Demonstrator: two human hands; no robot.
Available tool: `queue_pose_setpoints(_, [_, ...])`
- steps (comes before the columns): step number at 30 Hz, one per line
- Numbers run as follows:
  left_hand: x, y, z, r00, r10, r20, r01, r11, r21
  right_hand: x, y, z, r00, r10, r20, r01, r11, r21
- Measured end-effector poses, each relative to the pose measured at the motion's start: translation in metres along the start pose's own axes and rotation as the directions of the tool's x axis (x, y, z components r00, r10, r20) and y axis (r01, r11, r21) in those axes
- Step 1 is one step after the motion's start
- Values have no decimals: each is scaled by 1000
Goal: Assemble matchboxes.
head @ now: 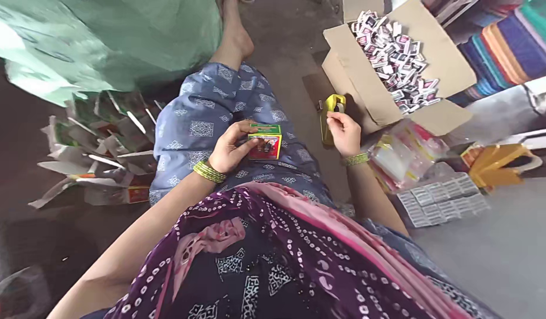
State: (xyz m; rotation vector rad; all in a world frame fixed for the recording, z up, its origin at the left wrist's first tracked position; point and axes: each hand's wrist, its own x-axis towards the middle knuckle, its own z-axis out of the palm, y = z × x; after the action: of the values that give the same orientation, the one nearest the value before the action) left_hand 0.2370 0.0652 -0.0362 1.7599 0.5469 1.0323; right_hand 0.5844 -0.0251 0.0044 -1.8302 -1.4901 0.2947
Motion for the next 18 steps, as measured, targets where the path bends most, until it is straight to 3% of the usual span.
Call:
queue_pose_setpoints(3, [2, 0, -1, 1000, 1, 3, -1, 1000, -6, 23, 57, -26, 913, 407, -3, -400, 894, -202])
queue_pose_setpoints(6, [4, -1, 0, 1000, -6, -5, 6, 1000, -11, 29, 99, -29, 784, 611, 114, -587, 788, -188])
queue_pose_setpoints(9, [3, -1, -1, 1000, -9, 1, 9, 1000, 8, 28, 114, -23, 763, 623, 175, -615, 782, -101])
queue_pose_setpoints(13, [3, -1, -1, 1000, -31, -1, 31, 1000, -3, 32, 124, -17, 811, 571, 127, -569, 821, -50])
queue_pose_setpoints(18, [4, -2, 0, 1000, -10, 2, 10, 1000, 6, 38, 123, -14, 798, 595, 95, -597, 802, -10])
